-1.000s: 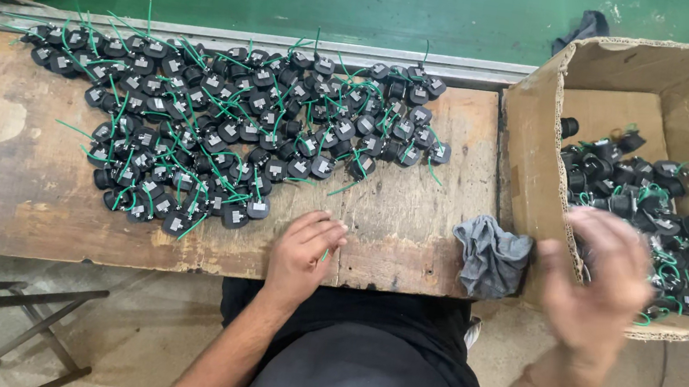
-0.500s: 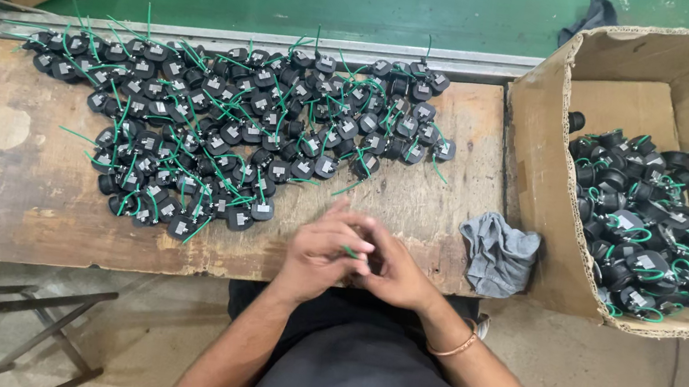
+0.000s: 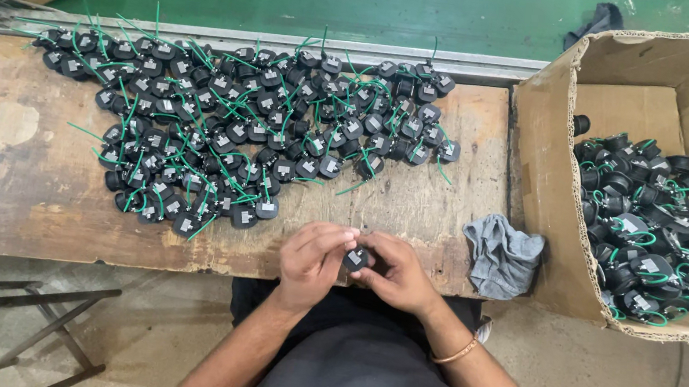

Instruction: The person picks up black power adapters with green cords from the workbench, winds each cord around its adapter by hand, and places the coiled units into a cardboard box beside the bench, working through the pile one at a time.

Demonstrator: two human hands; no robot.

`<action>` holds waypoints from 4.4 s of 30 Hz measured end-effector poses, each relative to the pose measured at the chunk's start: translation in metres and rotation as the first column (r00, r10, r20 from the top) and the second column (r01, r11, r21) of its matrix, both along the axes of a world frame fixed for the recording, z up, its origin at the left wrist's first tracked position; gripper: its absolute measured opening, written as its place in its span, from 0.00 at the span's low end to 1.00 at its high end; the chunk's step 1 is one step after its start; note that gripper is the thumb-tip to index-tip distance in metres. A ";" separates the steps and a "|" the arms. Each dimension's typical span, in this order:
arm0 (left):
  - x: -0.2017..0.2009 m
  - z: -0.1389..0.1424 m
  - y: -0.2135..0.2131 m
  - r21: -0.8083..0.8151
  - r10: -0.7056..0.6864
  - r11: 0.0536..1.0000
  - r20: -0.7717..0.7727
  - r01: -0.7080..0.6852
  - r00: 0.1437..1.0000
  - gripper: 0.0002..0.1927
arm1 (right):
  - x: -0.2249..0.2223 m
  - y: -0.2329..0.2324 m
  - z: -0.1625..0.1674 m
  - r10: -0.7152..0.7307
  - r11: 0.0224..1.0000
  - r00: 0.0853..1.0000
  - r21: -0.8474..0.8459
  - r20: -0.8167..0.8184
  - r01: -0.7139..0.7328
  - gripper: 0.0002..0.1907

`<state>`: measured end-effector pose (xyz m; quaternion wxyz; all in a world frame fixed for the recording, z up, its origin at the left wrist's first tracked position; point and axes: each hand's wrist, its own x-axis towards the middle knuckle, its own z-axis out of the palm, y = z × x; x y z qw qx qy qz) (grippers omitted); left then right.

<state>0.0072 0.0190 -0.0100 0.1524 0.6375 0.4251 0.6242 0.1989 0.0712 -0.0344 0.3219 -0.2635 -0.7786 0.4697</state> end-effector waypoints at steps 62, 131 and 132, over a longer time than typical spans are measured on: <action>-0.001 -0.001 0.012 0.022 -0.125 0.992 -0.091 0.128 0.988 0.13 | -0.004 -0.001 0.001 -0.207 0.974 0.973 0.069 -0.102 0.214 0.19; -0.017 -0.002 0.052 -0.121 0.217 0.957 -0.308 -0.264 0.926 0.29 | -0.002 -0.003 -0.005 -0.231 0.960 0.952 0.112 -0.202 0.256 0.23; -0.017 0.000 0.055 -0.080 0.234 0.953 -0.417 -0.293 0.878 0.36 | -0.002 -0.003 -0.004 -0.220 0.961 0.958 0.129 -0.182 0.245 0.22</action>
